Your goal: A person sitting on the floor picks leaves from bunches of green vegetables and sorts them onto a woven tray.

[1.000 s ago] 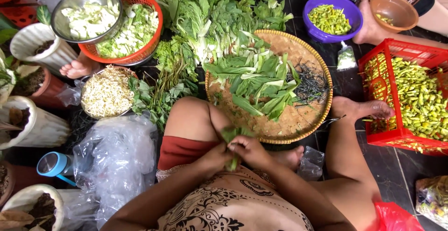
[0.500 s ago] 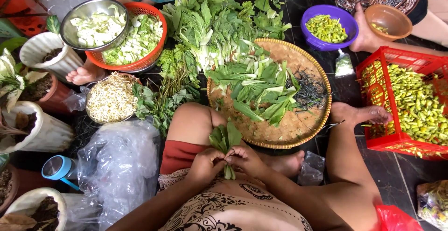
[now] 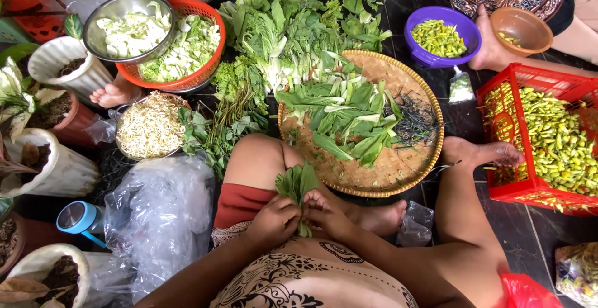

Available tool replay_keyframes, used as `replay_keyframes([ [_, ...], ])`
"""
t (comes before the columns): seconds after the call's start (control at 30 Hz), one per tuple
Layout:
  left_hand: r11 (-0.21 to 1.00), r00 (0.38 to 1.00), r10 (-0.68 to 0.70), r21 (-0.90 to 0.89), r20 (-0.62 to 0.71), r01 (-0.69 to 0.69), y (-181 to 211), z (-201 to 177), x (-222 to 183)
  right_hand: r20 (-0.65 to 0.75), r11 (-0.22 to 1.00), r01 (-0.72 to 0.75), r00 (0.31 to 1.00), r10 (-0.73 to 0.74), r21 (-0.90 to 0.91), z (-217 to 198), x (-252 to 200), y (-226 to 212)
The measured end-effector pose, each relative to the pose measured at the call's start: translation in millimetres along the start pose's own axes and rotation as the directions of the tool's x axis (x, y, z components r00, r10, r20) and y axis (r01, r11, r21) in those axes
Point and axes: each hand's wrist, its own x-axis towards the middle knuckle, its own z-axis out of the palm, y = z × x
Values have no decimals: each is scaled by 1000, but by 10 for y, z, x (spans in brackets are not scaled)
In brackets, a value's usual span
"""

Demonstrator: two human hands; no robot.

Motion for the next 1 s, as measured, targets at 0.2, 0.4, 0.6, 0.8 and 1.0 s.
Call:
replay_keyframes([
  [0.2,952,983,-155,-252,98,175,-124,44,-18,50,998,28,998,-26,-52,-53,6,37],
  [0.4,853,899,-391,-290,198,435,-196,61,-17,-73,977,95,991,-111,-191,-21,2,161],
  [0.6,697,762,-587,-308,273,647,-279,238,-107,-44,863,153,979,-198,-481,10,-65,124],
  [0.8,724,762,-550,-260,341,639,-294,194,-71,-82,864,202,960,-268,-461,21,-31,121],
  [1.0,765,807,-452,-300,379,570,-203,78,-51,-77,863,205,960,-269,-462,-9,10,157],
])
